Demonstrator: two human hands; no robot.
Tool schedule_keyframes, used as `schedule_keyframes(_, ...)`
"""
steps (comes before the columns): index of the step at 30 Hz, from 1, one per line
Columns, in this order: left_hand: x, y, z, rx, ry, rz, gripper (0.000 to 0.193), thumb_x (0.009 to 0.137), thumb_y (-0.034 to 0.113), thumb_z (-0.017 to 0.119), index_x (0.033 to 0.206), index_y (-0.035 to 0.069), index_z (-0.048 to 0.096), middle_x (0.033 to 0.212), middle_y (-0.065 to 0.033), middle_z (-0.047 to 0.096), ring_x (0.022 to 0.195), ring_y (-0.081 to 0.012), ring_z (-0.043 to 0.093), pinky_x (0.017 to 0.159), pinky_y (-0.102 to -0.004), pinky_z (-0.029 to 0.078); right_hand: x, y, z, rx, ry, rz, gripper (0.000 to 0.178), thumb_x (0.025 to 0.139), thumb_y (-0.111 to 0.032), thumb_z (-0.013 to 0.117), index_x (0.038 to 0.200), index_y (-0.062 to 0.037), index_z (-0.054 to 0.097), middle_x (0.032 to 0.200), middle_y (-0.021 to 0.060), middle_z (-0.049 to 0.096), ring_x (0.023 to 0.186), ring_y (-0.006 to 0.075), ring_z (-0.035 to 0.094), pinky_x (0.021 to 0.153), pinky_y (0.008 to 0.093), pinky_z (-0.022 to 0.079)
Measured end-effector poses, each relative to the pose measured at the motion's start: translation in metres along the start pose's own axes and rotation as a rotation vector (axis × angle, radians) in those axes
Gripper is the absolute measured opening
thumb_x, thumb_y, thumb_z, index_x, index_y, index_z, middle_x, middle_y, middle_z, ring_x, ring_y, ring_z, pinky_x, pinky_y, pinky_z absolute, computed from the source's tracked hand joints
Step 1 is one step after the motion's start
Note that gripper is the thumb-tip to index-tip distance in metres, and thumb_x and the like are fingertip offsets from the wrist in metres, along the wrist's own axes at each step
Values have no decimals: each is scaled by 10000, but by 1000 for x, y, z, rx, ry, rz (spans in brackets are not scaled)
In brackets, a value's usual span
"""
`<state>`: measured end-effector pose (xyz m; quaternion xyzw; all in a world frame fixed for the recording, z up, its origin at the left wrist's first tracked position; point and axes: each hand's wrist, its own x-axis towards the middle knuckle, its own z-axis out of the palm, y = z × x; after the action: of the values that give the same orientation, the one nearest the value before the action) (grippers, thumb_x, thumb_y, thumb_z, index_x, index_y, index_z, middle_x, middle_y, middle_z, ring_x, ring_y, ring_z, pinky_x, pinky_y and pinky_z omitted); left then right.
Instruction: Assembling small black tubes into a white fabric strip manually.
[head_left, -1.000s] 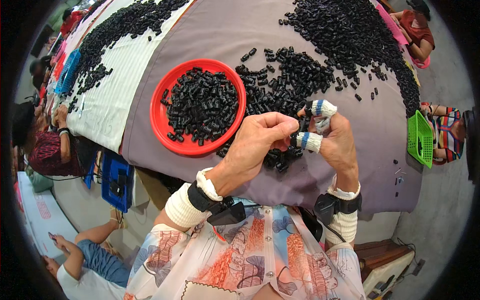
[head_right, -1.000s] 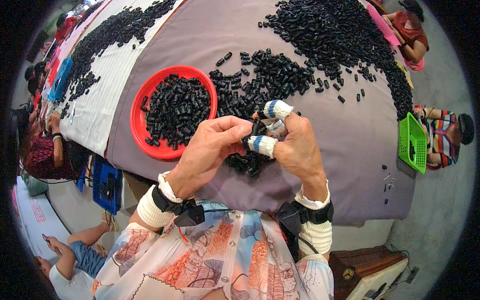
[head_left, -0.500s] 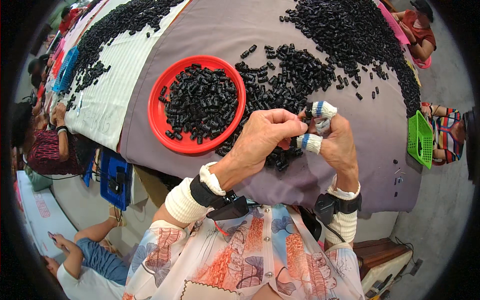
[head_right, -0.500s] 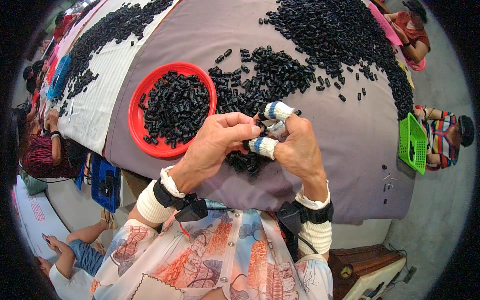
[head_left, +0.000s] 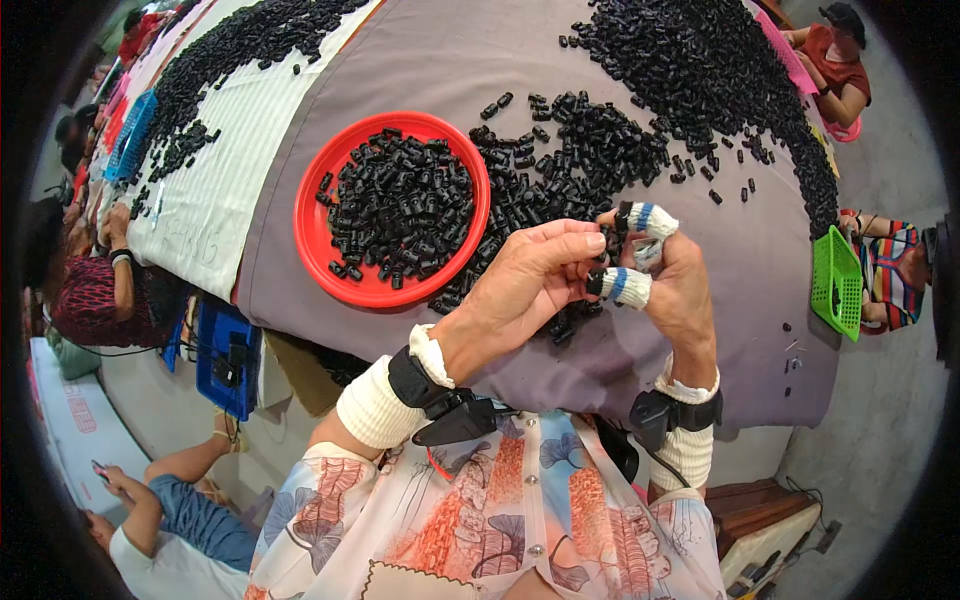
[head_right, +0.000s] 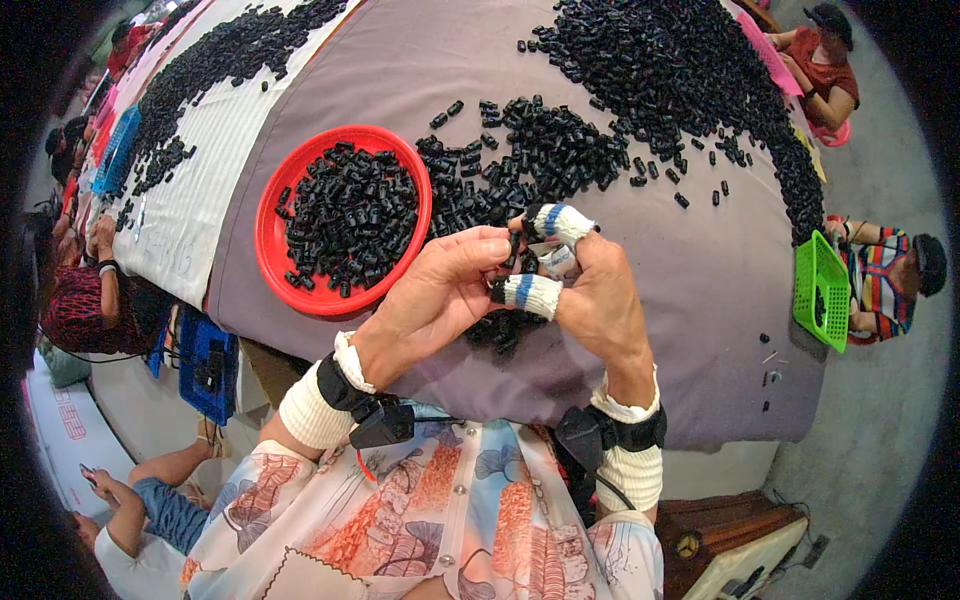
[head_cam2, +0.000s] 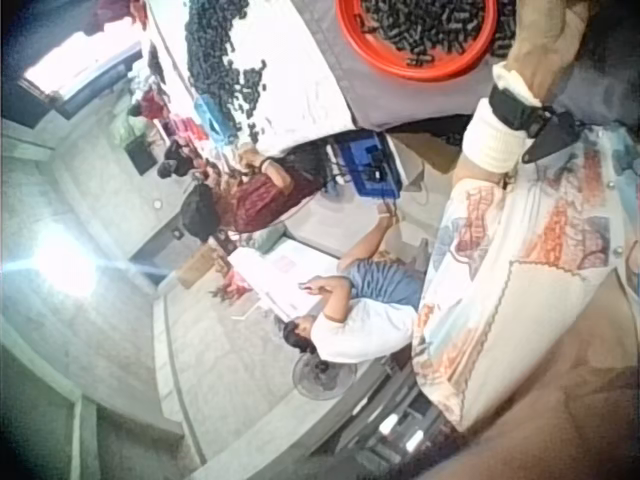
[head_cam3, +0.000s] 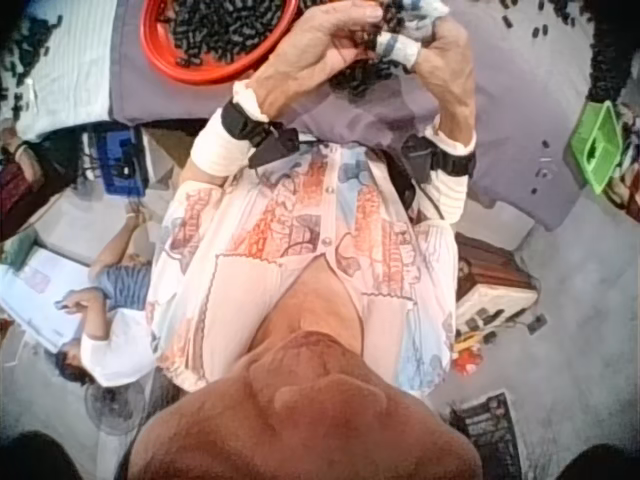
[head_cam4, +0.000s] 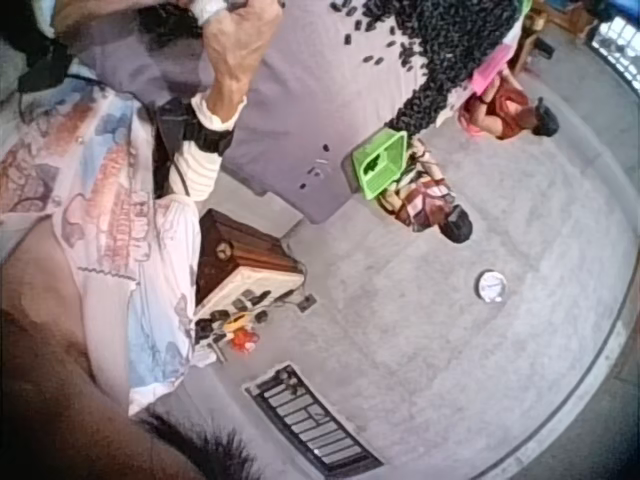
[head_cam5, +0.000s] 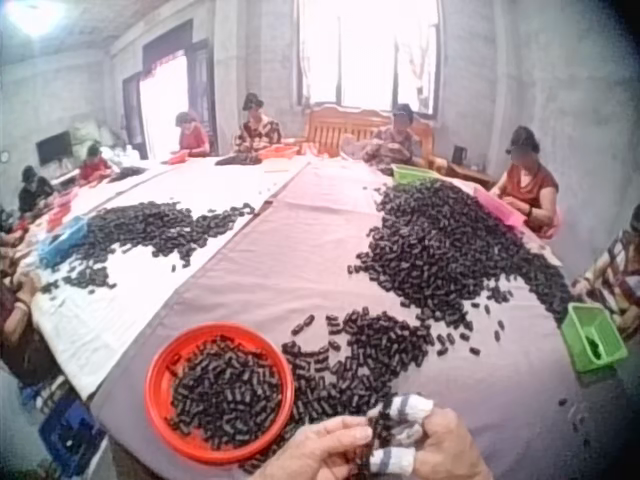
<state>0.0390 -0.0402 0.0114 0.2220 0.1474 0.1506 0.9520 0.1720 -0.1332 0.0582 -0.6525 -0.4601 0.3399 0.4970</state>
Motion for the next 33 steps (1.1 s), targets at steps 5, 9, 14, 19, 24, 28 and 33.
schedule_keyframes(5,0,5,-5,-69,-49,4,220,869,105,540,1059,-8,541,948,-60,603,854,-142,587,786,-330,495,-3,-8,-5,45,52,141,370,653,-117,782,950,-22,582,750,-15,581,645,48,510,578,203,447)
schedule_keyframes(9,1,5,1,-97,-11,41,220,875,108,535,1060,-11,540,965,-80,603,866,-164,588,800,-331,493,-3,-6,-5,-100,0,150,352,653,-169,794,894,-22,583,737,-13,585,639,56,507,576,211,438)
schedule_keyframes(14,-1,7,6,-108,-48,40,221,891,121,522,1064,-16,536,1005,-100,599,904,-192,592,822,-333,492,5,-13,-1,-120,-99,188,349,658,-235,791,841,-16,590,710,1,582,623,70,499,566,232,429)
schedule_keyframes(19,-3,9,8,-71,-7,49,206,889,133,534,1044,-3,544,955,-68,600,845,-144,587,764,-293,491,8,-14,-2,-211,-136,183,366,674,-303,763,805,-9,588,661,6,533,603,86,464,544,254,402)
schedule_keyframes(24,-3,9,7,-30,39,59,183,883,146,556,1011,15,559,872,-20,589,759,-82,560,689,-249,483,11,-13,-2,-194,-151,183,362,672,-301,763,785,-10,580,638,-7,495,588,87,435,524,251,382)
schedule_keyframes(28,-3,10,5,-20,-7,55,205,888,115,529,1055,-4,545,993,-78,607,890,-137,593,802,-291,493,11,-12,-4,-217,-162,206,363,672,-308,761,763,-12,572,634,-3,495,581,85,430,514,252,374)
schedule_keyframes(33,-3,11,7,-2,3,71,211,891,120,529,1057,-7,558,989,-72,605,884,-131,590,800,-285,490,13,-14,-2,-223,-166,197,365,685,-322,749,738,-12,563,611,-1,499,565,88,427,504,260,368)
